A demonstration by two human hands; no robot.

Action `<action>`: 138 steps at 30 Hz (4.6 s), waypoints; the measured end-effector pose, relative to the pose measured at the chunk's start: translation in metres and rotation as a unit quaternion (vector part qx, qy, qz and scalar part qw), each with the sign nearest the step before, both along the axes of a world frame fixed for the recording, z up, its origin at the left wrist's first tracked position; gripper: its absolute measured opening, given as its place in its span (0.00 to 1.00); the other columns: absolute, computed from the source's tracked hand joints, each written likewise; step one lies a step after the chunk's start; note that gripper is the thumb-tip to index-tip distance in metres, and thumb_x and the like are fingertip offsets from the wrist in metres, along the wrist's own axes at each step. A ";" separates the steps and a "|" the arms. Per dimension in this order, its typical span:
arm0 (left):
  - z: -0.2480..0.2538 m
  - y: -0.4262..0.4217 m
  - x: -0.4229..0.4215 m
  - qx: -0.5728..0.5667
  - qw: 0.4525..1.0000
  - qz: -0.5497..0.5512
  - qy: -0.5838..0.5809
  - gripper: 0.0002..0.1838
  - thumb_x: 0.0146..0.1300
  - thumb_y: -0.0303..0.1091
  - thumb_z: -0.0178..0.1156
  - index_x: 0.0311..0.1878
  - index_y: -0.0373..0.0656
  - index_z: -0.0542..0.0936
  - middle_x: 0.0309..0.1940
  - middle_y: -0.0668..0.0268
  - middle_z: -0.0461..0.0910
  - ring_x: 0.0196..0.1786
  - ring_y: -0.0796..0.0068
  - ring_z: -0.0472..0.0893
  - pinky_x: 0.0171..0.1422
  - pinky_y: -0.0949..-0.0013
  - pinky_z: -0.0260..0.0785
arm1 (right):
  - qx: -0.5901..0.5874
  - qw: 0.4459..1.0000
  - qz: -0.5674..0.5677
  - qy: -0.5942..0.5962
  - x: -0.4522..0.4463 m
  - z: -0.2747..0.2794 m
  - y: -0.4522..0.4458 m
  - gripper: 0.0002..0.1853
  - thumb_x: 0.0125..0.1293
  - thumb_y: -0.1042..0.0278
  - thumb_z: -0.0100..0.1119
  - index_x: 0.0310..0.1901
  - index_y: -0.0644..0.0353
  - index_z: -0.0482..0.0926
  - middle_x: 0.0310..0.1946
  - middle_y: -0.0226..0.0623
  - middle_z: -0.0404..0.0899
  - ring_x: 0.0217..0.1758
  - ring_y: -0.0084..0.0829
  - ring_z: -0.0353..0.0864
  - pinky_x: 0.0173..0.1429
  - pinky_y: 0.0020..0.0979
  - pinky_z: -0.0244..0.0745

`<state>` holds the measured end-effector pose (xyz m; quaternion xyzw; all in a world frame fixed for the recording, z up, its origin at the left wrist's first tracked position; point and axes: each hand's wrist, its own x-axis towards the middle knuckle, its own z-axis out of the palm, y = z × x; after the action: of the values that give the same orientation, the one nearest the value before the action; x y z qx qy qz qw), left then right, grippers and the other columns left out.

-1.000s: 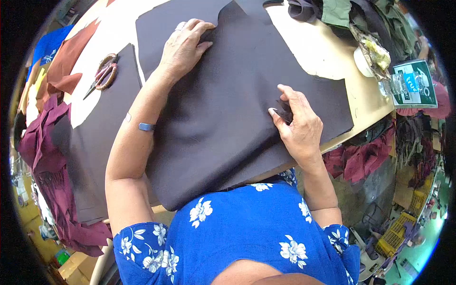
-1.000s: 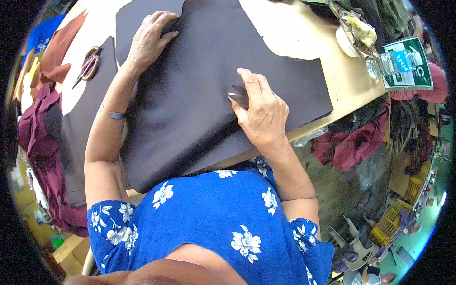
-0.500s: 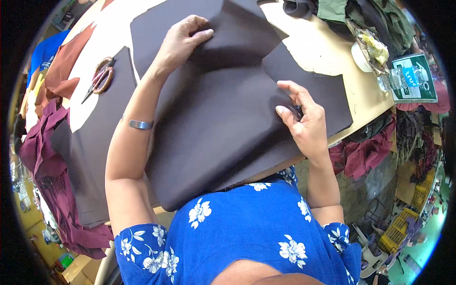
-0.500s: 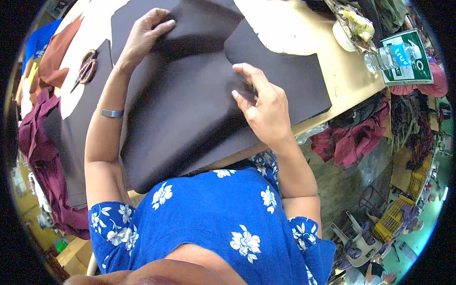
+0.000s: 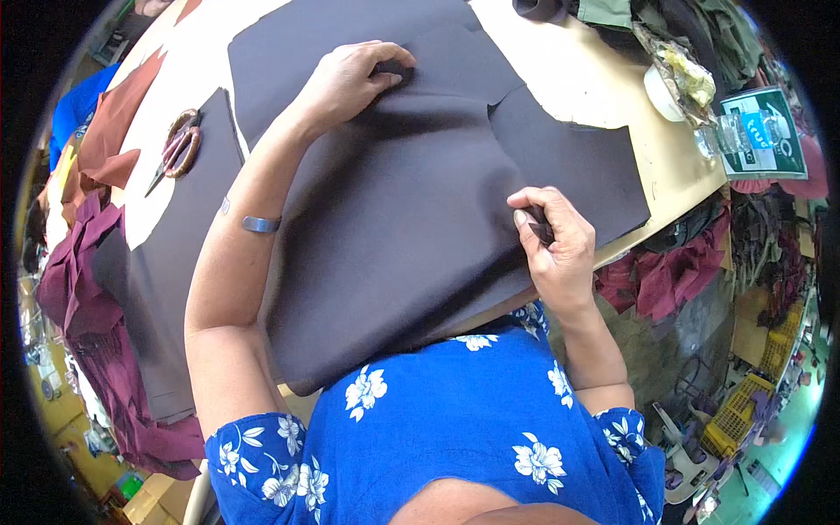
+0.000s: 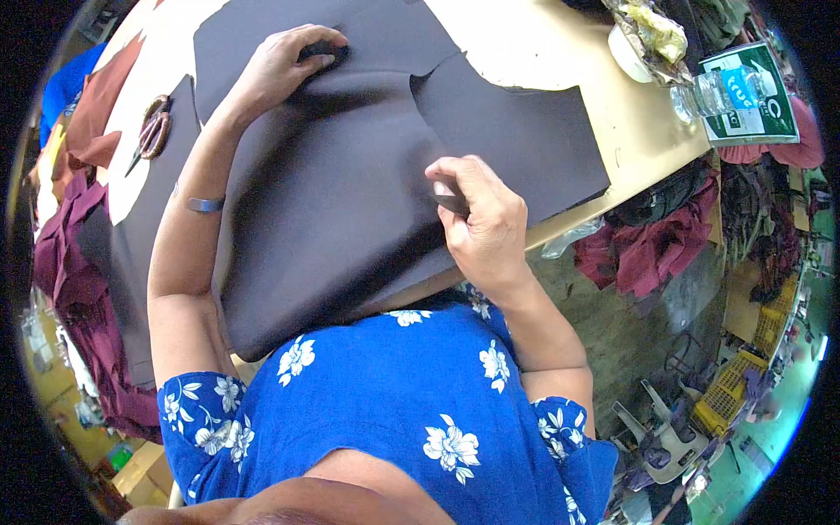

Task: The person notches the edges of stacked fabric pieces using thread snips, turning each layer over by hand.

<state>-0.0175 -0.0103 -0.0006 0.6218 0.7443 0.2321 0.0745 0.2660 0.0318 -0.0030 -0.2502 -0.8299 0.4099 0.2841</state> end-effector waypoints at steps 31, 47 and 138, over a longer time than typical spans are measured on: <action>-0.015 0.007 0.013 0.026 0.986 0.043 0.157 0.11 0.59 0.32 0.53 0.45 0.53 0.79 0.44 0.66 0.76 0.48 0.67 0.76 0.54 0.64 0.68 | 0.071 0.992 0.038 -0.101 0.005 -0.001 -0.004 0.21 0.42 0.81 0.56 0.44 0.60 0.75 0.36 0.43 0.79 0.34 0.41 0.80 0.40 0.34 0.74; -0.005 -0.022 0.058 -0.024 0.988 -0.009 0.150 0.23 0.60 0.49 0.53 0.56 0.48 0.72 0.58 0.59 0.66 0.60 0.55 0.67 0.64 0.59 0.59 | 0.080 0.993 0.030 -0.082 0.004 -0.004 -0.004 0.21 0.43 0.82 0.56 0.44 0.61 0.75 0.35 0.43 0.79 0.34 0.42 0.80 0.39 0.35 0.74; -0.019 -0.052 0.107 -0.028 0.952 -0.280 0.121 0.26 0.62 0.56 0.44 0.64 0.65 0.64 0.67 0.60 0.55 0.69 0.57 0.54 0.71 0.45 0.40 | 0.340 0.926 0.107 -0.126 0.038 -0.011 -0.021 0.21 0.50 0.57 0.63 0.44 0.60 0.79 0.45 0.36 0.78 0.24 0.25 0.76 0.31 0.27 0.67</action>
<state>0.0892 -0.0621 -0.0193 0.8264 0.5498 0.1043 0.0635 0.3041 0.0104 -0.0136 -0.0982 -0.9702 0.0959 0.1997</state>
